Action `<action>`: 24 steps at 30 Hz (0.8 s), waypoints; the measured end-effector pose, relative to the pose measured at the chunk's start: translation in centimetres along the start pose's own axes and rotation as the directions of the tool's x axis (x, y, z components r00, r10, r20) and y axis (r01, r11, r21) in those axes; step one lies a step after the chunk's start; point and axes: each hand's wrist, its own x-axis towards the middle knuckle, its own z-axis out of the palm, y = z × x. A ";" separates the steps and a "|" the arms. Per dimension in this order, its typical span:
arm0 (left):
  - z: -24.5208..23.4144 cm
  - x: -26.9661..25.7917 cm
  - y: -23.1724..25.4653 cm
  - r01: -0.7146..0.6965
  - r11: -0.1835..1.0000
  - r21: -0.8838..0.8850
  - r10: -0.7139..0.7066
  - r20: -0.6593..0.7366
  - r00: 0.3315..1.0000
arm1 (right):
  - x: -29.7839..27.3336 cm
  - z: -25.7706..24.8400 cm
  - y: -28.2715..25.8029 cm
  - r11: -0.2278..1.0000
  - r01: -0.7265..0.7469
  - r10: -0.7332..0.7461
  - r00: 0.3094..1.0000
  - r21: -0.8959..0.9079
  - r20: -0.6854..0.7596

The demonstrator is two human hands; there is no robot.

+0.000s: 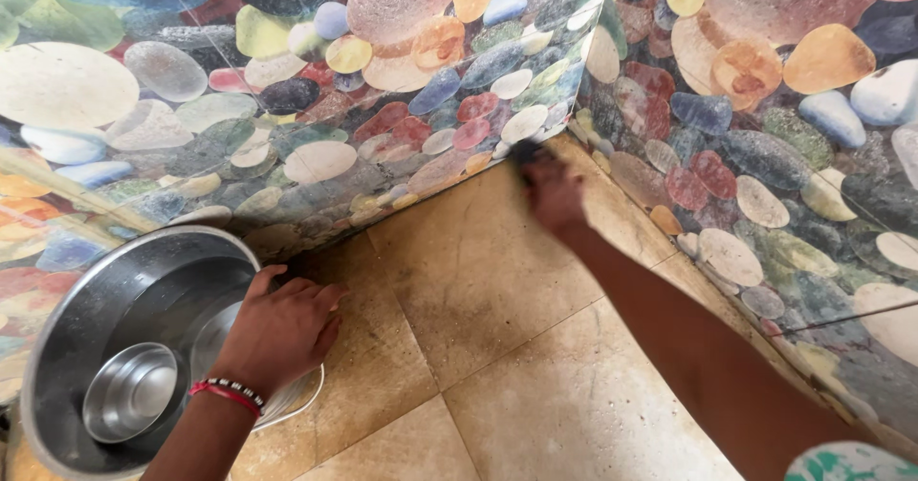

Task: The person scrubs the floor tiles near a wall by hand using a scouring pad and water from a bucket.

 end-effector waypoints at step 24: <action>0.2 -0.2 0.1 0.030 0.999 0.044 -0.033 0.054 0.998 | -11.3 -8.2 4.1 0.898 0.431 -0.439 0.886 0.083 0.149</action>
